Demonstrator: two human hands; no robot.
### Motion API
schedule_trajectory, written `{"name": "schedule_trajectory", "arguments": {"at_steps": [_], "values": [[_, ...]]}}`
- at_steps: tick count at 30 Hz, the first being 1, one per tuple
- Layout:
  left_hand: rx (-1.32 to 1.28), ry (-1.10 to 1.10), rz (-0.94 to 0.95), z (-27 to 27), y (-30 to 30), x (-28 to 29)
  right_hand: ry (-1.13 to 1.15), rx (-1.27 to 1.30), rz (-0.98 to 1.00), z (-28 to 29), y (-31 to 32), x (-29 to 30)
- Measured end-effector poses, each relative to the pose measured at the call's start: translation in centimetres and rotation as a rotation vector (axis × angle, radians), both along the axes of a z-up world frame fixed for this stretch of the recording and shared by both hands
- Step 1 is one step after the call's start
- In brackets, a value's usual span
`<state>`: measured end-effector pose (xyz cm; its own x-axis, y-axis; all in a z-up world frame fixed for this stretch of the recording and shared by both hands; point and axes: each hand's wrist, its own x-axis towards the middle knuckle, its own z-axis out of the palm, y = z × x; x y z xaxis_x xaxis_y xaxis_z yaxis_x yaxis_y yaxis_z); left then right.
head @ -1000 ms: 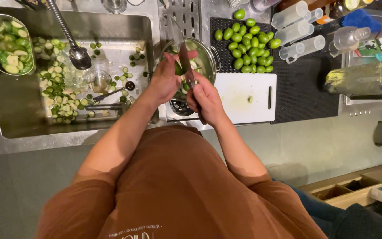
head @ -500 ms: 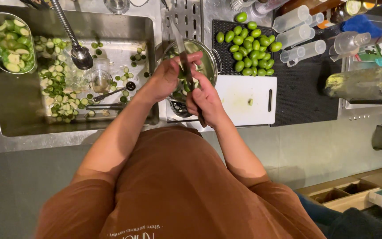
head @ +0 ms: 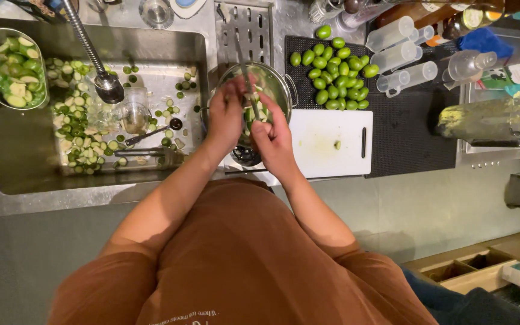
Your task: The person slices limes one at a time with a cleaver, holding each lime over a metal bowl so the cut pieces fall in while peels and trimmings drop into the sink. They occasionally set a lime on the cutting board to slice it and continue cutting through a pile of whole limes beside the bowl.
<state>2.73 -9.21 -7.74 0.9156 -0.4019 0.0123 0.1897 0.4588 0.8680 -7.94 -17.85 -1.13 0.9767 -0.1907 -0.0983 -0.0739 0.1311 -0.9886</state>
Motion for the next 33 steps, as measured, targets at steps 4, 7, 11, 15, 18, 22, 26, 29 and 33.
{"name": "schedule_trajectory", "arguments": {"at_steps": [4, 7, 11, 15, 18, 22, 26, 29, 33], "values": [[0.000, 0.163, 0.164, -1.8, 0.7, 0.9, -0.015, 0.072, -0.060, -0.6, -0.7, 0.0], [0.131, 0.264, 0.212, -2.7, 3.3, 1.3, 0.083, 0.242, -0.086, -0.1, -1.2, -0.5], [0.042, 0.459, 0.185, -4.7, 7.0, 1.5, 0.133, 0.231, -0.110, 0.0, -2.1, -1.1], [-0.342, 0.547, 0.070, -2.2, 10.7, -0.5, 0.153, 0.294, 0.007, -0.4, -1.8, -1.5], [-0.410, 0.494, 0.006, 0.7, 10.6, -1.2, 0.094, 0.204, 0.264, 0.2, -0.5, -1.8], [-0.533, 0.523, -0.018, -0.1, 8.9, -2.7, 0.067, 0.150, 0.366, 1.6, 2.5, -0.8], [-0.578, 0.445, -0.088, 3.6, 8.3, -2.9, 0.007, 0.194, 0.392, 2.2, 3.4, 0.0], [-0.548, 0.389, -0.099, 4.3, 8.2, -2.9, 0.016, 0.259, 0.407, 2.1, 3.5, -0.1], [-0.541, 0.314, -0.108, 3.8, 8.2, -3.3, 0.019, 0.268, 0.410, 2.5, 3.9, -0.3]]}}
